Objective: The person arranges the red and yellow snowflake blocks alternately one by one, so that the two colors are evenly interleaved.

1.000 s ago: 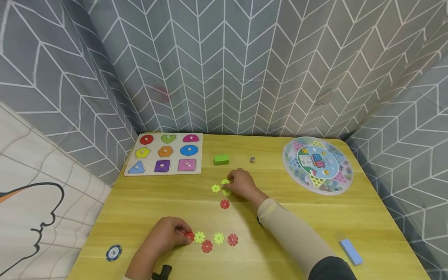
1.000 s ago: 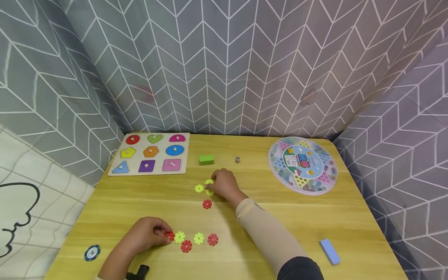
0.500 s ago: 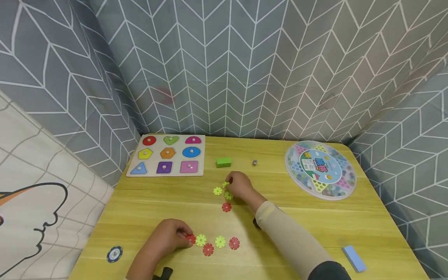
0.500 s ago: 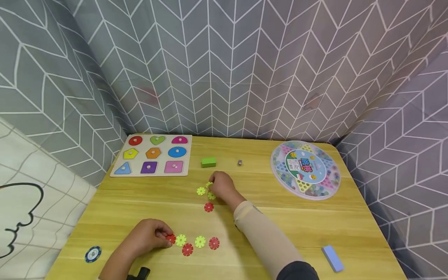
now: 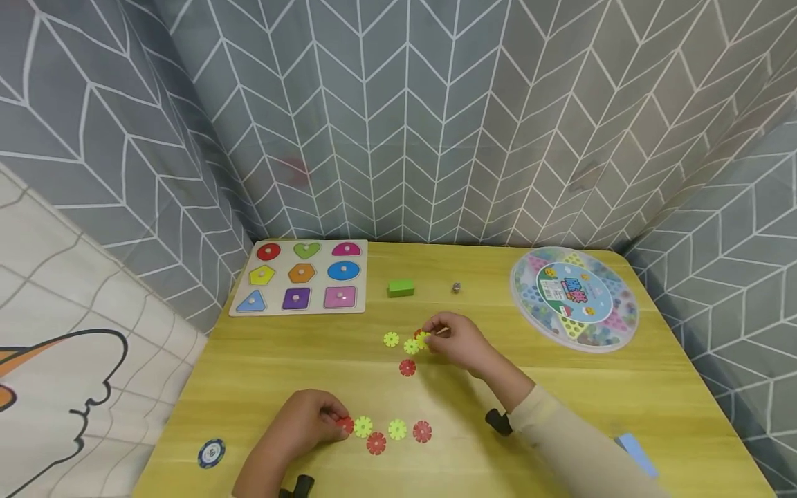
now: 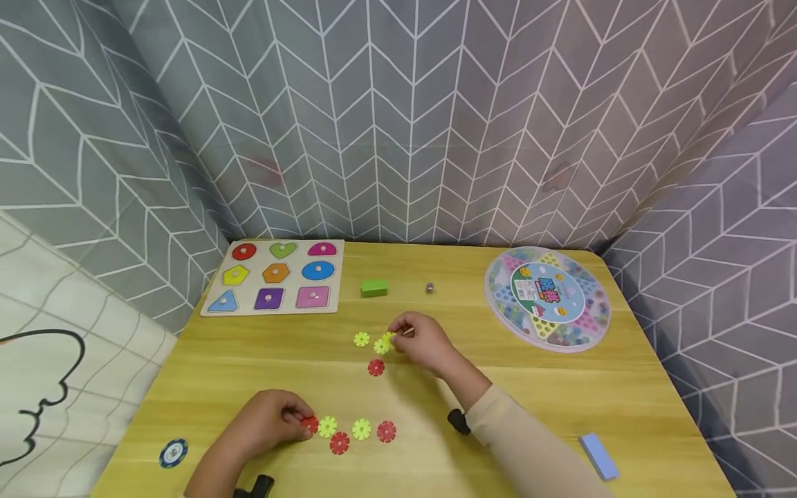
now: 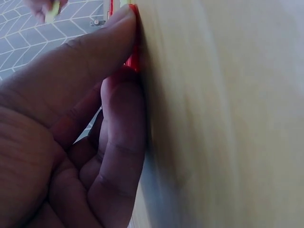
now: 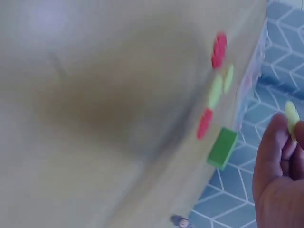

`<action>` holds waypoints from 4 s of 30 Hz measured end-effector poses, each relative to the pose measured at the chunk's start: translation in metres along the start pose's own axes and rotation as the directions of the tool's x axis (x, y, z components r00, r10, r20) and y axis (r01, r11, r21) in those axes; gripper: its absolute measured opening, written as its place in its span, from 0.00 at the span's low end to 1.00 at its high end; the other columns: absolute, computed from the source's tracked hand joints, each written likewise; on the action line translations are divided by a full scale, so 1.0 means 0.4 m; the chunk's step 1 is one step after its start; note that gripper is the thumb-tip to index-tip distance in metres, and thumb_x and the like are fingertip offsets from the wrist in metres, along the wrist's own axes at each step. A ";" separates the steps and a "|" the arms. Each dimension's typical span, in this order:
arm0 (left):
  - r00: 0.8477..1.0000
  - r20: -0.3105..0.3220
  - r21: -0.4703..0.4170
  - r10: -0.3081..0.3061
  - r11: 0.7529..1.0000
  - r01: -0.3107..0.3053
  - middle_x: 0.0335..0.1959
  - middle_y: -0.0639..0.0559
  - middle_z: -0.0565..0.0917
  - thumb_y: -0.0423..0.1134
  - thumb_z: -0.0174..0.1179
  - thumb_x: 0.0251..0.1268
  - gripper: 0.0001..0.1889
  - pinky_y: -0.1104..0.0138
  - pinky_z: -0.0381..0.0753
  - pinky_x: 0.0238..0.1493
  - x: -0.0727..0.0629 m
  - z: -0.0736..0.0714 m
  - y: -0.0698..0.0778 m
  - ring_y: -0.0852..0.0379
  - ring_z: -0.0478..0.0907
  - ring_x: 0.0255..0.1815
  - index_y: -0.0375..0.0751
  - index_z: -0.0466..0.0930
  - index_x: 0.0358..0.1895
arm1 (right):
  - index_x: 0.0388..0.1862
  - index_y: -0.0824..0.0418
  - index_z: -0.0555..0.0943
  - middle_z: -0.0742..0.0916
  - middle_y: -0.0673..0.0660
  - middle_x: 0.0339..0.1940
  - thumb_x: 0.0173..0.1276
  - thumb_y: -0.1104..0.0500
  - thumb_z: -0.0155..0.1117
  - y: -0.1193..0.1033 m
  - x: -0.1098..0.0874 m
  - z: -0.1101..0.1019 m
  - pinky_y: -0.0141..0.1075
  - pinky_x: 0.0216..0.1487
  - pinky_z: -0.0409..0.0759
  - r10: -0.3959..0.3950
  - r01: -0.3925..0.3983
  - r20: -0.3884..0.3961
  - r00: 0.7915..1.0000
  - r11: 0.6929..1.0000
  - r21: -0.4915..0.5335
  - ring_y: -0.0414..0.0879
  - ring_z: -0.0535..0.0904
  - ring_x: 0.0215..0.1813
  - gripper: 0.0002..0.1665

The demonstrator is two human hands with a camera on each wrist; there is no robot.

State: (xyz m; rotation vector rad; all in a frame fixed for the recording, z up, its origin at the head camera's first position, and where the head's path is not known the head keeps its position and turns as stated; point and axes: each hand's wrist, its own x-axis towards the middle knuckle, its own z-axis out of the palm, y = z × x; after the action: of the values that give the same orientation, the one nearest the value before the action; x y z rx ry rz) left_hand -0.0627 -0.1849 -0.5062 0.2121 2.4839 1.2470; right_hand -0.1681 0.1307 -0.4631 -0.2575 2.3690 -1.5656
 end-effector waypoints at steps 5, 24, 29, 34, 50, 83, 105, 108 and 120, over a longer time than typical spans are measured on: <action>1.000 -0.004 0.016 0.020 1.000 -0.020 0.27 0.60 0.83 0.34 0.82 0.48 0.11 0.67 0.79 0.32 0.000 0.005 0.007 0.59 0.78 0.29 0.45 0.89 0.34 | 0.42 0.68 0.83 0.83 0.57 0.36 0.67 0.72 0.68 0.065 -0.117 -0.008 0.40 0.38 0.85 0.030 -0.028 0.176 0.984 0.999 -0.014 0.48 0.82 0.36 0.06; 1.000 -0.020 0.037 -0.023 0.999 0.023 0.28 0.59 0.84 0.32 0.81 0.51 0.11 0.65 0.81 0.34 0.009 0.002 0.021 0.60 0.79 0.30 0.43 0.90 0.36 | 0.34 0.56 0.85 0.81 0.43 0.30 0.64 0.69 0.74 0.120 -0.228 0.049 0.34 0.38 0.79 -0.073 0.131 0.171 0.983 0.924 -0.359 0.37 0.76 0.34 0.09; 0.998 -0.034 0.048 -0.044 0.998 0.045 0.27 0.59 0.84 0.32 0.81 0.50 0.11 0.65 0.81 0.34 0.013 0.001 0.029 0.60 0.79 0.29 0.43 0.90 0.35 | 0.32 0.56 0.83 0.80 0.43 0.29 0.63 0.69 0.74 0.116 -0.223 0.050 0.34 0.37 0.79 -0.097 0.156 0.162 0.982 0.898 -0.411 0.37 0.75 0.33 0.10; 0.997 -0.041 0.057 -0.060 0.996 0.063 0.27 0.58 0.83 0.32 0.81 0.50 0.10 0.65 0.81 0.34 0.016 -0.001 0.034 0.60 0.79 0.28 0.43 0.90 0.35 | 0.32 0.55 0.83 0.80 0.43 0.28 0.65 0.67 0.73 0.111 -0.216 0.039 0.34 0.38 0.78 -0.062 0.121 0.159 0.985 0.909 -0.398 0.38 0.75 0.33 0.08; 0.995 -0.065 0.080 -0.072 0.994 0.077 0.28 0.59 0.84 0.32 0.82 0.49 0.11 0.64 0.81 0.36 0.020 -0.005 0.027 0.60 0.79 0.29 0.44 0.90 0.35 | 0.56 0.68 0.82 0.84 0.58 0.42 0.75 0.60 0.66 0.089 -0.023 -0.082 0.41 0.42 0.81 0.079 -0.060 0.068 0.994 0.966 -0.253 0.50 0.80 0.42 0.15; 0.999 -0.017 0.032 -0.041 0.999 0.042 0.28 0.59 0.83 0.33 0.82 0.49 0.11 0.64 0.80 0.34 0.006 -0.003 0.012 0.59 0.79 0.30 0.44 0.89 0.35 | 0.47 0.61 0.84 0.84 0.55 0.41 0.66 0.66 0.75 0.066 0.100 0.008 0.47 0.54 0.79 0.092 -0.041 0.057 0.994 0.807 -0.589 0.51 0.79 0.46 0.12; 1.000 -0.014 0.041 -0.015 0.999 0.016 0.27 0.60 0.83 0.33 0.82 0.49 0.12 0.67 0.81 0.35 0.015 -0.008 0.004 0.61 0.80 0.30 0.44 0.89 0.35 | 0.37 0.62 0.86 0.85 0.51 0.31 0.65 0.67 0.75 0.128 -0.246 -0.026 0.32 0.34 0.80 0.073 -0.037 0.214 0.974 0.986 -0.164 0.45 0.80 0.33 0.05; 1.000 -0.019 0.049 -0.018 0.999 0.019 0.27 0.59 0.83 0.32 0.82 0.48 0.12 0.66 0.81 0.35 0.015 -0.007 0.005 0.61 0.80 0.30 0.43 0.89 0.35 | 0.36 0.60 0.85 0.85 0.49 0.30 0.65 0.66 0.76 0.137 -0.261 -0.017 0.32 0.33 0.80 0.045 -0.009 0.184 0.982 0.982 -0.189 0.42 0.80 0.32 0.06; 0.999 -0.030 0.061 -0.023 0.998 0.025 0.27 0.60 0.83 0.34 0.82 0.50 0.11 0.66 0.81 0.35 0.024 -0.009 0.010 0.62 0.79 0.30 0.44 0.89 0.35 | 0.31 0.53 0.83 0.82 0.42 0.28 0.64 0.61 0.78 0.134 -0.258 -0.002 0.33 0.34 0.79 -0.012 0.059 0.118 0.993 0.916 -0.397 0.35 0.78 0.30 0.10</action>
State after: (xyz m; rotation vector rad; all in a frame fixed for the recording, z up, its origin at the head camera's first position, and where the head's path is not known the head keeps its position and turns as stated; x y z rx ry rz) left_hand -0.0731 -0.1826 -0.5033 0.1803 2.5441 1.1734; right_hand -0.0706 0.1839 -0.4975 -0.4645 2.5839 -1.0308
